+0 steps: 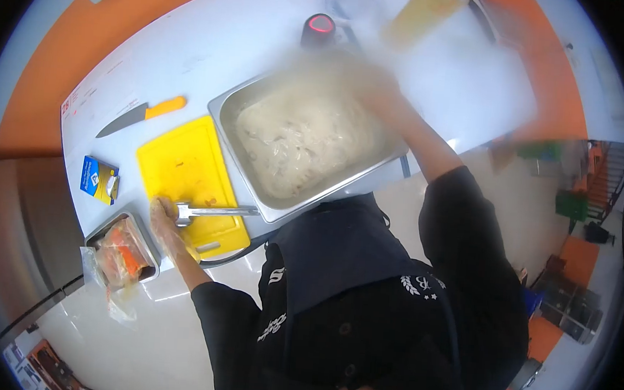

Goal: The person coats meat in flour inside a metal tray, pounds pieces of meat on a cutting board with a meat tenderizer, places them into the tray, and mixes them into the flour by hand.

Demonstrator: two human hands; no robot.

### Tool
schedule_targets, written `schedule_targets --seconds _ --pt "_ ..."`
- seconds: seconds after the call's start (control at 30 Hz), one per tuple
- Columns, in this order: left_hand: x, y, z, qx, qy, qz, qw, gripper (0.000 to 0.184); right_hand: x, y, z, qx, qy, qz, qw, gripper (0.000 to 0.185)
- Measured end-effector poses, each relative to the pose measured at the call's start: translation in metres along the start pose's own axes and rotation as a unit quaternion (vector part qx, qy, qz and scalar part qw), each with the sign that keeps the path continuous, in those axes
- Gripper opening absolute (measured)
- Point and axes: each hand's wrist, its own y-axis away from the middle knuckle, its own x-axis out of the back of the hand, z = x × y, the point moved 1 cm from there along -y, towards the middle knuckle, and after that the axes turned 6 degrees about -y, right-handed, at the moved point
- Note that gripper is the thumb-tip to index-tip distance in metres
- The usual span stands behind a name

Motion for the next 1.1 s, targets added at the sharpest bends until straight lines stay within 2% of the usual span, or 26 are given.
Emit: schedule_targets --seconds 0.1,0.3,0.37,0.5,0.7,0.8,0.9,1.0,1.1 --pt "-0.015 0.014 0.015 0.008 0.017 0.057 0.998 0.022 0.012 -0.01 -0.002 0.021 -0.056 0.016 0.998 0.011" --pt "-0.005 0.016 0.014 -0.03 0.009 -0.028 0.999 0.022 -0.008 -0.01 0.005 0.038 -0.038 0.015 0.998 0.011" --pt "-0.01 0.023 0.02 -0.007 0.001 0.012 1.0 0.022 0.003 -0.012 0.006 0.036 -0.07 0.025 0.997 0.012" --pt "-0.007 0.011 0.01 0.012 0.01 0.035 0.999 0.023 0.003 -0.002 0.001 -0.012 -0.004 -0.054 0.998 0.013" --pt "-0.01 0.019 0.013 -0.012 0.012 0.034 0.999 0.023 0.041 0.02 0.003 -0.038 -0.004 -0.054 0.998 0.013" --pt "0.0 0.015 0.011 0.009 -0.011 -0.005 1.0 0.038 0.051 0.052 -0.004 -0.049 0.047 -0.16 0.985 0.013" --pt "0.016 -0.005 -0.011 0.008 -0.013 -0.025 1.0 0.04 0.017 0.088 -0.013 -0.07 0.036 -0.211 0.974 0.014" --pt "0.006 0.008 0.001 0.004 -0.003 -0.009 1.0 0.035 0.013 0.107 -0.009 -0.097 -0.047 -0.098 0.989 0.017" --pt "0.01 -0.003 -0.006 -0.059 0.021 -0.093 0.994 0.023 0.044 0.114 -0.014 -0.181 -0.175 -0.044 0.967 0.018"
